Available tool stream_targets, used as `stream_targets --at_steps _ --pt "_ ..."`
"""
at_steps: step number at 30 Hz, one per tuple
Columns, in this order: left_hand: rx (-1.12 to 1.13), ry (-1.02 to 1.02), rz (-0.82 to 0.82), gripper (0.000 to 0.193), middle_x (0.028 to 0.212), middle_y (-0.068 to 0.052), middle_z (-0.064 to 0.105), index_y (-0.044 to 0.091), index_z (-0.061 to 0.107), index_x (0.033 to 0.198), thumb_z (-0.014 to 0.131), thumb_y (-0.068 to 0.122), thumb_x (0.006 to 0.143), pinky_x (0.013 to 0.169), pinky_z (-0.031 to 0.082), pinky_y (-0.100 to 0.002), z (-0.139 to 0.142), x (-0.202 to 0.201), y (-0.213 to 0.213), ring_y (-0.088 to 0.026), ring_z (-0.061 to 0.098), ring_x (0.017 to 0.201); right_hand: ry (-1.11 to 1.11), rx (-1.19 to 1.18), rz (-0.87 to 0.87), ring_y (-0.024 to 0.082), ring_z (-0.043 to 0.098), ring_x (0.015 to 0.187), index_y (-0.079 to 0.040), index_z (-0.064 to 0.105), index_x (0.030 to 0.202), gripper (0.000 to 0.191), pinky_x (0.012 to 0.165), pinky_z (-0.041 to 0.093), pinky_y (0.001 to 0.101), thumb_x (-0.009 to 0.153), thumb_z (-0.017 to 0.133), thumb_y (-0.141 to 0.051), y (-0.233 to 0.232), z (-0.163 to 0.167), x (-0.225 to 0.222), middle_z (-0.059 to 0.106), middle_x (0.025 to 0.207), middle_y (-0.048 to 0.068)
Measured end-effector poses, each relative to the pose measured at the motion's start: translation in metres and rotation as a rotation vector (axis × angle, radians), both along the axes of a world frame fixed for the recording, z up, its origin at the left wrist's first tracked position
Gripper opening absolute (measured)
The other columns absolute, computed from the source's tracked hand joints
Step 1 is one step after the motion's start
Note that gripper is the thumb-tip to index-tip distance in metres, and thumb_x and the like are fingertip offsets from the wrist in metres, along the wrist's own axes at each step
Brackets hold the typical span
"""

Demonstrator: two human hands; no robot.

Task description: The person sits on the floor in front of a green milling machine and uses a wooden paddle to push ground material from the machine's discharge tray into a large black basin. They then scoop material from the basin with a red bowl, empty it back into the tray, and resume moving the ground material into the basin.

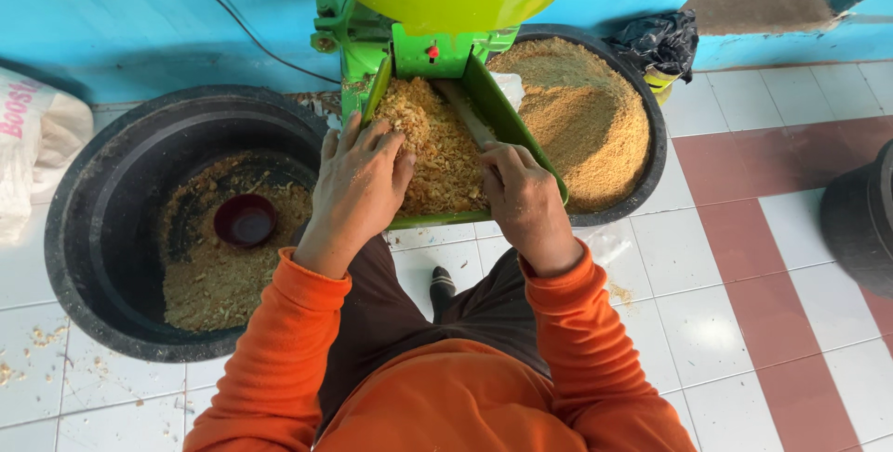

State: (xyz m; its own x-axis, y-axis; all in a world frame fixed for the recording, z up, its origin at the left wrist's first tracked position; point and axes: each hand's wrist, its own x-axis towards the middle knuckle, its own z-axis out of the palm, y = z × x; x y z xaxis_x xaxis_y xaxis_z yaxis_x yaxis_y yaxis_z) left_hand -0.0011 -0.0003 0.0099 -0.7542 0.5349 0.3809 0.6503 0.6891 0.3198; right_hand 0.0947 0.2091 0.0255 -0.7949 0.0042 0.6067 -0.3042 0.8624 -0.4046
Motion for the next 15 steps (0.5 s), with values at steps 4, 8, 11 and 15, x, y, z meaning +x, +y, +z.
stream_targets --at_steps 4,8,11,15 --pt "0.012 0.012 -0.002 0.029 0.128 -0.013 0.064 0.006 0.070 0.115 0.061 0.029 0.099 0.109 0.035 -0.062 0.000 0.000 0.000 -0.043 0.049 0.134 0.020 -0.018 -0.024 0.021 0.074 0.084 0.000 0.066 0.105 0.010 0.071 0.062 0.0307 0.096 0.071 0.004 -0.002 0.027 0.010 0.074 0.109 0.014" --pt "-0.010 0.009 -0.003 0.029 0.130 -0.014 0.063 0.006 0.070 0.113 0.061 0.030 0.100 0.110 0.034 -0.063 -0.002 0.000 0.001 -0.045 0.047 0.136 0.040 0.000 -0.116 0.017 0.068 0.076 -0.001 0.066 0.106 0.013 0.065 0.056 0.0282 0.098 0.073 0.005 0.008 0.081 0.054 0.074 0.107 0.012" --pt "-0.010 0.014 -0.009 0.030 0.133 -0.015 0.062 0.006 0.070 0.113 0.061 0.031 0.100 0.110 0.034 -0.064 -0.004 0.000 0.000 -0.045 0.046 0.137 -0.003 -0.037 -0.111 0.013 0.072 0.079 -0.001 0.064 0.110 0.015 0.067 0.058 0.0238 0.100 0.073 0.006 0.017 0.125 0.089 0.073 0.105 0.011" --pt "-0.009 0.001 -0.005 0.030 0.135 -0.015 0.061 0.007 0.071 0.114 0.062 0.032 0.100 0.112 0.033 -0.064 -0.005 0.000 0.001 -0.045 0.045 0.138 -0.109 0.144 -0.235 0.018 0.069 0.071 0.003 0.066 0.103 0.018 0.065 0.055 0.0302 0.091 0.079 0.005 0.017 0.164 0.111 0.073 0.096 0.014"
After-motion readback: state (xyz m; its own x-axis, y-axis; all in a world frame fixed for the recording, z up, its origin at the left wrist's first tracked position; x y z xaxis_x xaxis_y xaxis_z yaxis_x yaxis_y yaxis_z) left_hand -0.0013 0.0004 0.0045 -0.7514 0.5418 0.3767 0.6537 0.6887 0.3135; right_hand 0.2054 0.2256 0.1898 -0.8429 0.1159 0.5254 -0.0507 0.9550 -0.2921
